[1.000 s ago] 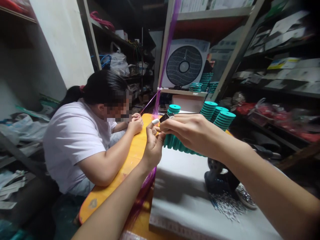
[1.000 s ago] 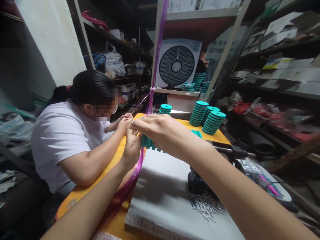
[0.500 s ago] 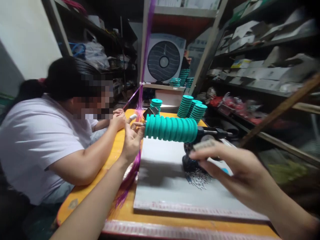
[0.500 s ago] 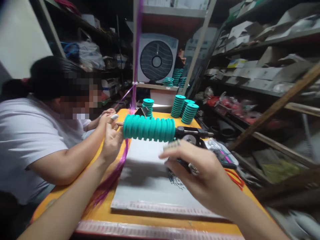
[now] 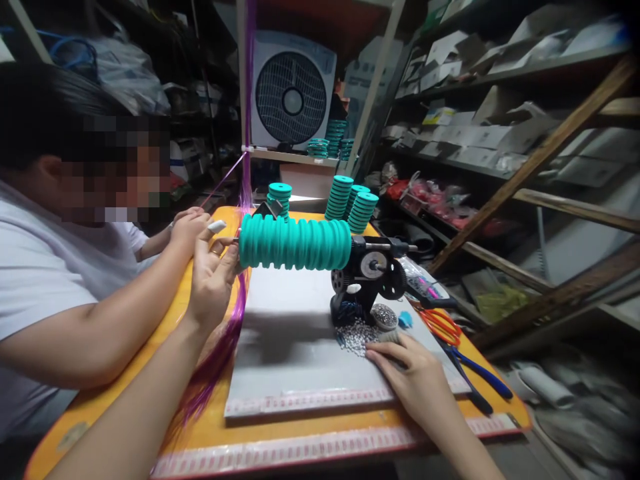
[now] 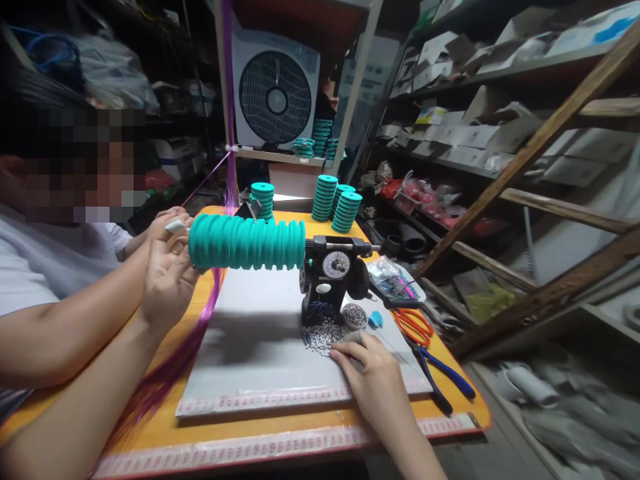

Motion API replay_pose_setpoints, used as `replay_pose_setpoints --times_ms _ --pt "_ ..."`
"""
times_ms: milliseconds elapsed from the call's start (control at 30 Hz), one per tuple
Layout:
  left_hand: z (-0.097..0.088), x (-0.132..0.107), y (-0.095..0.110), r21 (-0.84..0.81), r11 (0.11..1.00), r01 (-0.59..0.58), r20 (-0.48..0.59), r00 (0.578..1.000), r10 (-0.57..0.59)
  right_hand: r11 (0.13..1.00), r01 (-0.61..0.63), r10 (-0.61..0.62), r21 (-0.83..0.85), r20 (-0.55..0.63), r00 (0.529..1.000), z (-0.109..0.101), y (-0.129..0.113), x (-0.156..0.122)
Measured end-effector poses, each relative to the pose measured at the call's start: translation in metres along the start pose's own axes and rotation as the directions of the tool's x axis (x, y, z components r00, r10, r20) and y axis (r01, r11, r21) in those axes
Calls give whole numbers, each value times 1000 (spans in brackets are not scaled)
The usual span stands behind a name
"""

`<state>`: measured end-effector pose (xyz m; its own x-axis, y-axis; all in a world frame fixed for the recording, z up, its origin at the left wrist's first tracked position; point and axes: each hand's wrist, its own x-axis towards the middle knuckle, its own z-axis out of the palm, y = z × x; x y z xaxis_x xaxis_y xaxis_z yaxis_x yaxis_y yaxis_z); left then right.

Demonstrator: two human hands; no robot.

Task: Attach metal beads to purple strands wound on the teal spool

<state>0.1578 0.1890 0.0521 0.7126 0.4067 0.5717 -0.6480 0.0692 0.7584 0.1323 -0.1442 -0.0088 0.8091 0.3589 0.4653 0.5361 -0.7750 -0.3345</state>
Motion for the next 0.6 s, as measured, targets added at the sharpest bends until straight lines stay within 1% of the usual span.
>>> replay_pose_setpoints --times_ms 67,167,300,500,600 --pt "-1 0 0 -8 1000 6 -5 1000 -6 1000 23 -23 -9 5 1000 1 -2 3" --pt "0 -1 1 -24 999 26 -7 1000 -26 997 57 -56 -45 23 998 -1 3 4" --pt "2 -2 4 -64 997 45 -24 999 -47 997 79 -78 -16 36 996 -4 11 2" --pt "-1 -2 3 -83 994 73 -34 997 -76 996 83 -83 18 -40 996 -6 12 -1" --pt "-3 -2 2 -65 994 83 -37 996 -86 996 84 -82 37 -30 996 -7 10 0"
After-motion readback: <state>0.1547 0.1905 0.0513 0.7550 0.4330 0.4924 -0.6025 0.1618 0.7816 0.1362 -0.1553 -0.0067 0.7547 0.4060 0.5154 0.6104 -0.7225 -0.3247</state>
